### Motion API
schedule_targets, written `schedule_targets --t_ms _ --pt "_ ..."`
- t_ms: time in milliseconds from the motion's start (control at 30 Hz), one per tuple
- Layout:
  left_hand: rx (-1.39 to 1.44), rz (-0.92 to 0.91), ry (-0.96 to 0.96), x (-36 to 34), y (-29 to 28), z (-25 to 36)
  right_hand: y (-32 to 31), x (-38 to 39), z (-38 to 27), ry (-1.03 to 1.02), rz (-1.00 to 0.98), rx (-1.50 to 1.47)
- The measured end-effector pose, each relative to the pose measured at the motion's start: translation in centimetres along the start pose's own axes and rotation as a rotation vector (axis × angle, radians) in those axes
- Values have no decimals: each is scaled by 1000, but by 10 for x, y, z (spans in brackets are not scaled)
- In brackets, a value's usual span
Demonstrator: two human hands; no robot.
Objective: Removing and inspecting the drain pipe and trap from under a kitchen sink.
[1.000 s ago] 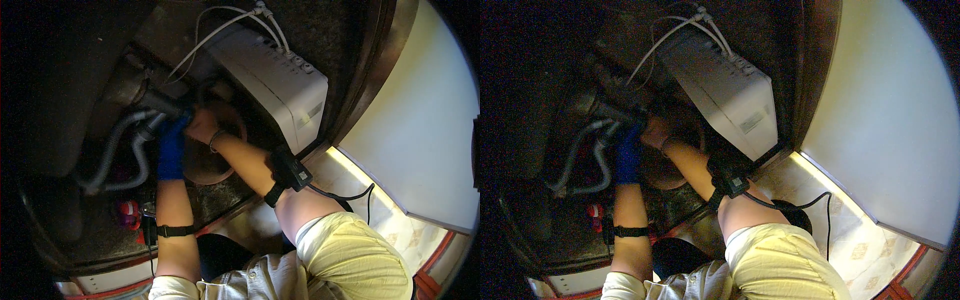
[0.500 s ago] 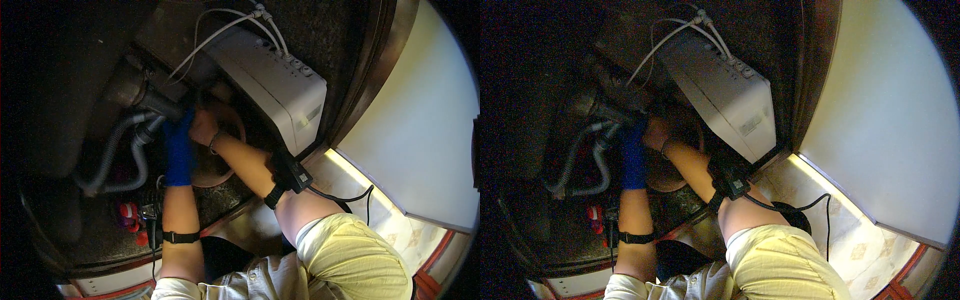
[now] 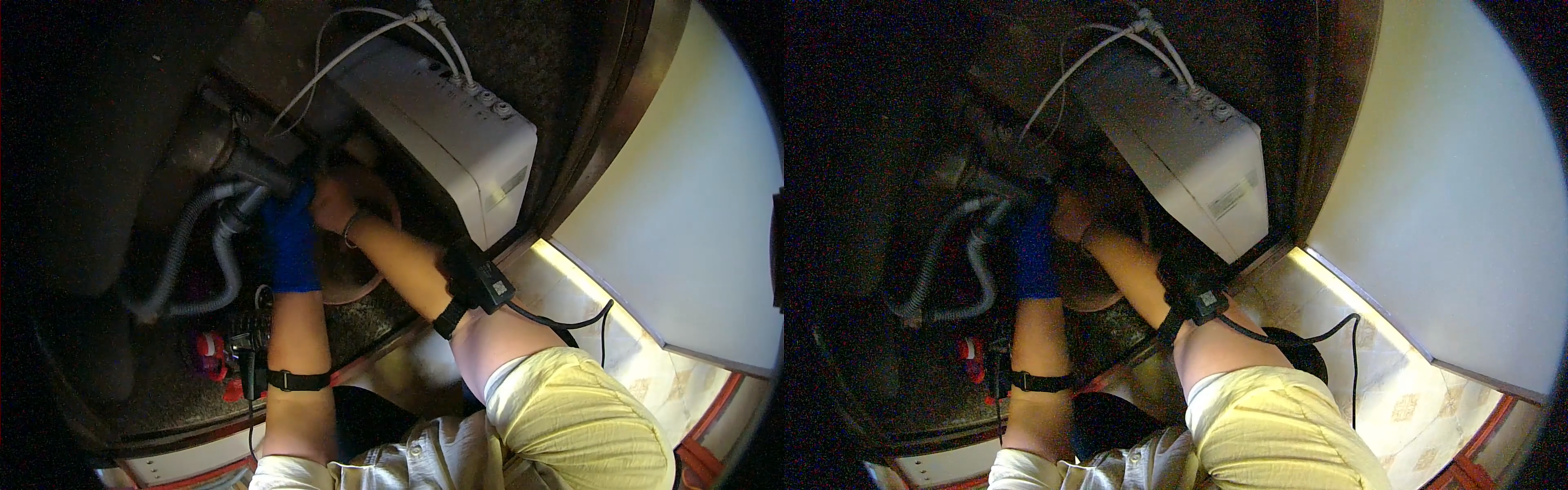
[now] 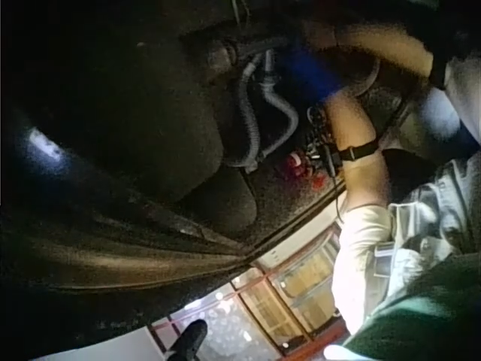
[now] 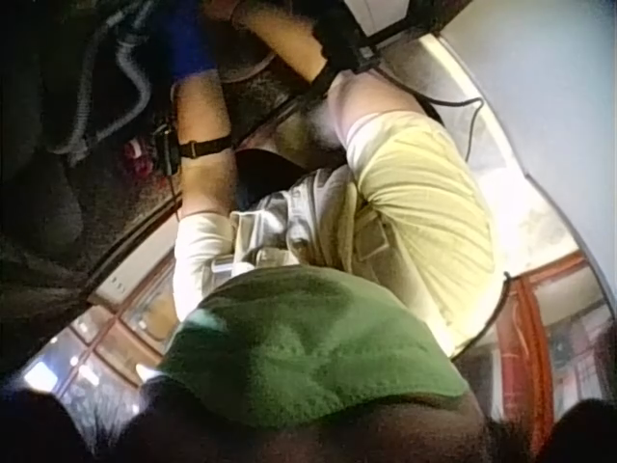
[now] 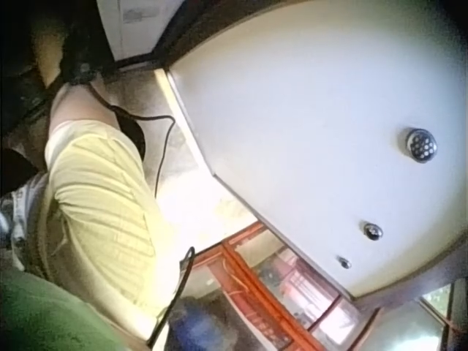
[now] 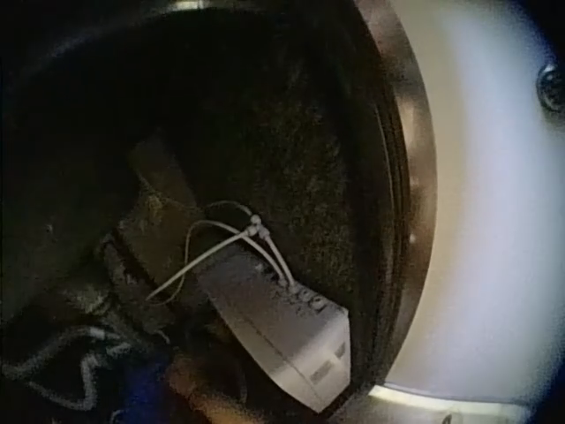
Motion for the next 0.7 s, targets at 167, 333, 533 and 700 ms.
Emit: schedule_targets --t_ms 167,333,533,700 --pt "142 -30 -95 11 -2 30 -11 -1 -18 27 -103 -132" --pt "-317 196 209 55 -17 -19 -24 -4 -21 51 -155 -219" --pt "-302 -81 -52 85 -17 -165 -19 -11 -21 105 -364 -30" --pt "447 -102 -144 26 25 -189 -27 -7 -32 55 -403 -23"
Point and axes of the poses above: each hand's wrist, its own x-axis away from the middle knuckle, its own y-axis out of the palm, z = x × y, the point moved 3 cm from there along -x, towards the middle knuckle, and after that the axes turned 5 degrees about z, right-handed, at the moved point
